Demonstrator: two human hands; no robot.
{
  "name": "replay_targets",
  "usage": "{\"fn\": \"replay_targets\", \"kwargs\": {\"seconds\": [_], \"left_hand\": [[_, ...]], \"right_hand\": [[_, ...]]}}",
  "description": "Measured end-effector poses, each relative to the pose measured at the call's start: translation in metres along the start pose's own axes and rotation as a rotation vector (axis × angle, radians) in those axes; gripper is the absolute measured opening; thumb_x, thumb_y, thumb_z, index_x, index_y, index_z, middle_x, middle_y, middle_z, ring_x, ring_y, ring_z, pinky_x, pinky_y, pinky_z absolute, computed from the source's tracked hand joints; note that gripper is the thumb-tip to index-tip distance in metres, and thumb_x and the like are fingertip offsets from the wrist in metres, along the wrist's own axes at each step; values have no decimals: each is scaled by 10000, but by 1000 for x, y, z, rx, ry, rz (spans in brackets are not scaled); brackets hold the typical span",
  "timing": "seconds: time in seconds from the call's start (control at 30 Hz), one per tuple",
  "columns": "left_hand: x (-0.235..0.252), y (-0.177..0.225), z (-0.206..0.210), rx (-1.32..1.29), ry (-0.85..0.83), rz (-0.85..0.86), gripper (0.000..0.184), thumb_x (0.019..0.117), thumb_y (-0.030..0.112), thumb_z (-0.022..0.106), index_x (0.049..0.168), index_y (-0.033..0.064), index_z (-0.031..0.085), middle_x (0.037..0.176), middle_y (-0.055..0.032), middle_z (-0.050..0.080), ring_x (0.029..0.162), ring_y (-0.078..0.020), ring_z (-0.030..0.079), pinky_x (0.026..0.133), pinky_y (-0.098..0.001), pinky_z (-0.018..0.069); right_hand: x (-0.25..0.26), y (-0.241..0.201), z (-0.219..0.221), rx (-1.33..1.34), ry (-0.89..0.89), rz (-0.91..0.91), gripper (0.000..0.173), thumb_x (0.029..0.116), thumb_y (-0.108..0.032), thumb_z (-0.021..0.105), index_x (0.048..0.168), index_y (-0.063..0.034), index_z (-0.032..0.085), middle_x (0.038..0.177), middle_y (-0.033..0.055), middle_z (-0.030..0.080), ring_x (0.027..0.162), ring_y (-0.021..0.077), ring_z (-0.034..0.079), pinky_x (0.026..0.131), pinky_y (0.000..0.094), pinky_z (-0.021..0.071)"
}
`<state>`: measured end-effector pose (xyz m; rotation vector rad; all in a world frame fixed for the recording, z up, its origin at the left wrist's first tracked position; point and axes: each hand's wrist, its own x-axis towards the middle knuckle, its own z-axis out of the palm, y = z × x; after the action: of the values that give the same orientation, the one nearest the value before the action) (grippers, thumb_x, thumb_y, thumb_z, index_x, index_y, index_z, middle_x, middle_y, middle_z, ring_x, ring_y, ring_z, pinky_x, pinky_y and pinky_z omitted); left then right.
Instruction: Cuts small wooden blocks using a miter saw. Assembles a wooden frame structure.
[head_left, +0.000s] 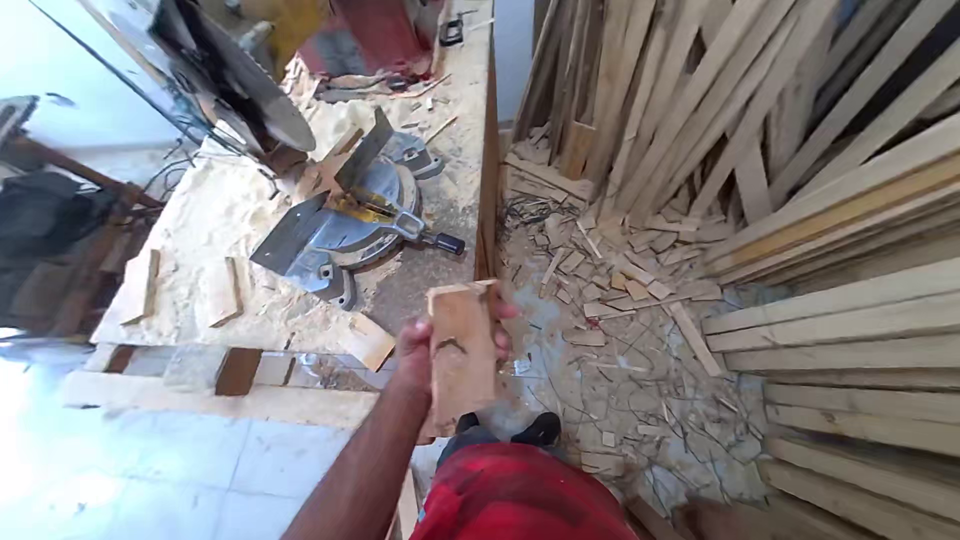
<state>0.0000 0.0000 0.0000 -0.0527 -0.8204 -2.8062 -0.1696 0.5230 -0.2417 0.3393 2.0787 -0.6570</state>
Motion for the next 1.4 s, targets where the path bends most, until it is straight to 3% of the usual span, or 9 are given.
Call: {"fn": "replay_targets", "kwargs": {"seconds": [0.17,0.3,0.5,0.6,0.67,0.73,0.9,1.2,1.4], "left_hand": [[-31,-14,-4,324,601,-112,648,966,607,469,1509,254,444,1128,-125,692,907,-288,720,767,-505,626],[-66,-47,-33,36,553,-243,690,773,646,742,1261,165,667,1099,-128,701,866,-296,715,759,-515,616],[-32,-93,-38,-148,649,-223,645,877,675,537,1121,100,696,1109,-180,708,834,-265,721,692,-402,615],[9,-122,-27,-183,582,-217,739,976,695,311,1349,109,561,1348,-238,618,1168,-381,661,990,-542,543],[32,-140,-9,-273,455,-301,828,930,720,416,1442,77,511,1470,-267,525,1299,-419,578,1090,-569,468],[48,-157,-4,-335,259,-454,878,867,670,614,1481,53,497,1457,-262,538,1296,-404,579,1096,-567,464],[109,-178,1,-368,-4,-641,704,904,484,667,1453,62,544,1333,-223,629,1126,-337,663,973,-479,545],[290,-184,-83,-40,275,-626,693,836,511,739,1375,108,575,1126,-155,667,901,-270,696,772,-439,607],[416,-180,-97,279,400,-650,702,746,341,808,1343,73,554,1228,-198,663,1060,-319,695,892,-495,596]], "right_hand": [[18,-64,19,-60,-74,-91,392,1053,-352,543,1245,-32,662,1063,163,725,897,293,717,808,504,595],[23,-74,46,-184,-215,-195,415,1033,-380,533,1248,-52,669,1136,164,719,1001,303,717,905,530,579],[28,-14,39,-172,-247,-103,435,1036,-408,547,1234,-48,690,1165,182,706,1079,319,683,966,543,530],[42,39,13,-136,-198,26,455,1046,-403,537,1325,-51,611,1081,191,708,893,329,713,803,527,587],[50,72,-5,-256,-125,8,449,1037,-386,549,1363,-84,617,1180,196,697,1021,351,698,904,565,560],[46,86,-25,-258,-65,33,458,1021,-372,582,1413,-137,602,1339,186,651,1218,364,635,1044,590,492],[40,70,-46,35,-18,321,407,1036,-343,576,1263,-15,656,1117,214,706,967,343,708,866,534,573],[69,-25,-45,201,-127,273,412,1061,-345,544,1254,-2,666,1168,191,714,1053,319,703,942,519,561],[114,-90,-106,388,-51,335,398,1046,-360,577,1269,-42,660,1074,169,723,913,295,714,825,502,595]]}}
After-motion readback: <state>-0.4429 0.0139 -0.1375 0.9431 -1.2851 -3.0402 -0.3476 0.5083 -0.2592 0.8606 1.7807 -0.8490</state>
